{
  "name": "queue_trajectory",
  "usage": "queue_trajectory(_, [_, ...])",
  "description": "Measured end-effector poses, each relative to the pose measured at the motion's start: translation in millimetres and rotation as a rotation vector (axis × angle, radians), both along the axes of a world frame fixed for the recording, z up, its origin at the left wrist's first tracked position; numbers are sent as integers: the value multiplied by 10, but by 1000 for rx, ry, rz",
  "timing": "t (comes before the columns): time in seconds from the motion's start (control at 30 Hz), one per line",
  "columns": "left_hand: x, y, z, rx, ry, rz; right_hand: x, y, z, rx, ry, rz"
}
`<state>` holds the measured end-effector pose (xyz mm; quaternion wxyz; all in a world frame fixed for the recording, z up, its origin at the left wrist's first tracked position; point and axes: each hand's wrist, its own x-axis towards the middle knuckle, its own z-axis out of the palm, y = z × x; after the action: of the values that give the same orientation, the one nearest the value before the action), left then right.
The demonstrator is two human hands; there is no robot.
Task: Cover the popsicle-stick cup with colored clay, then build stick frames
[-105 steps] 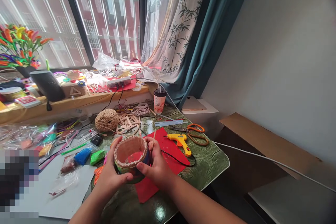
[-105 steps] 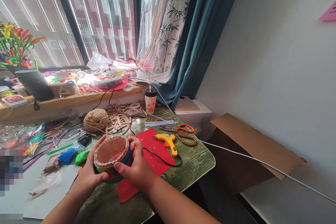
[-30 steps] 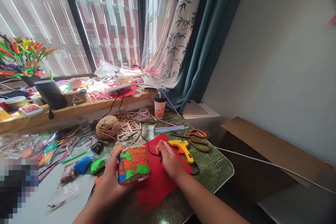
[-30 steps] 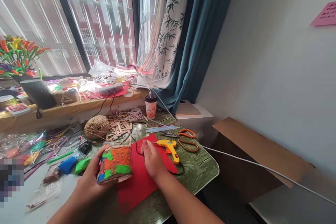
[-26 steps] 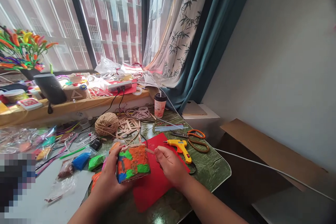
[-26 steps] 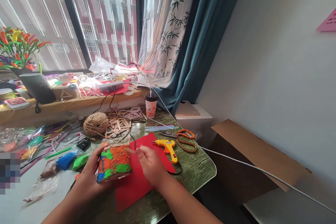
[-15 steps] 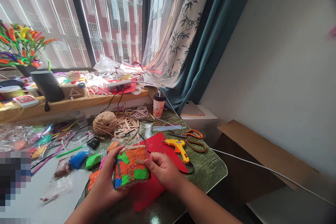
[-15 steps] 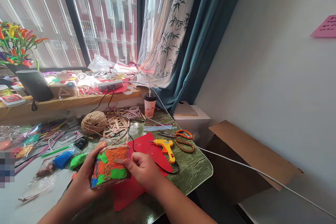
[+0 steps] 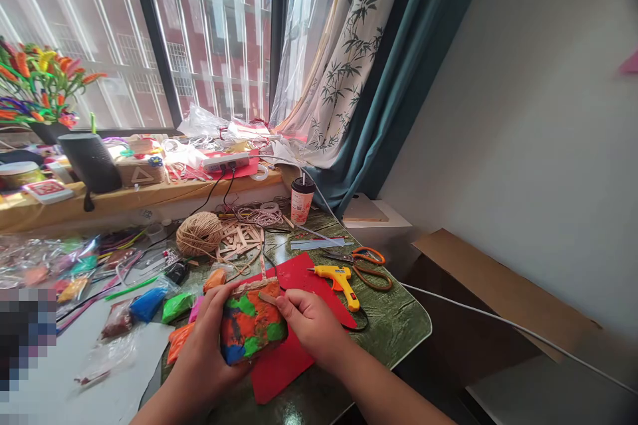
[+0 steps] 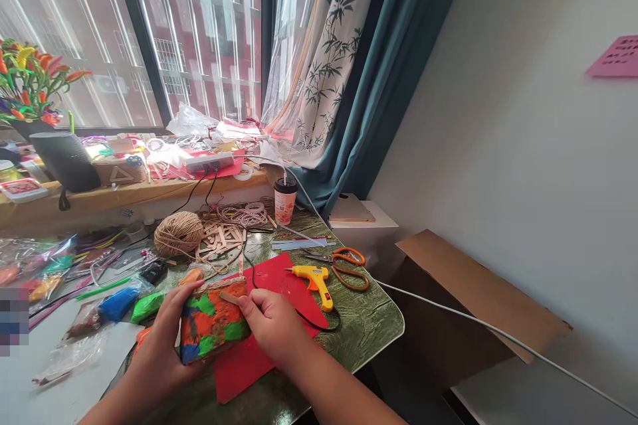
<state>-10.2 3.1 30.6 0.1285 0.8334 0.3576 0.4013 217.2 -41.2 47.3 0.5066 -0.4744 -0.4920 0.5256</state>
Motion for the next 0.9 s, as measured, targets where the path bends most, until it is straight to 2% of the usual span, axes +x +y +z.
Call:
queue_trajectory(0.2, [-20,0,-69,-7,13,38,52,46,129,-40,47,110])
queue_trajectory(0.33, [13,-22,-77,15,36,73,56,51,110,-78,-56,84])
queue_trajectory(0.43, [77,-34,-48,139,46,132,9,39,60,-135,-64,68])
queue_trajectory(0.5, [106,-26,-28,243,53,145,-59,3,44,-161,-17,41])
queue_trajectory(0.57, [108,-6,-14,275,56,171,-140,-55,49,-189,68,17])
queue_trajectory(0.7, [59,31,5,136,23,266,-235,-166,83,-255,353,30])
queue_trajectory(0.8, [23,43,13,12,-51,297,-196,-173,88,-248,477,-26])
queue_trajectory(0.9, [13,49,-3,7,-84,291,-129,-142,77,-374,595,-10])
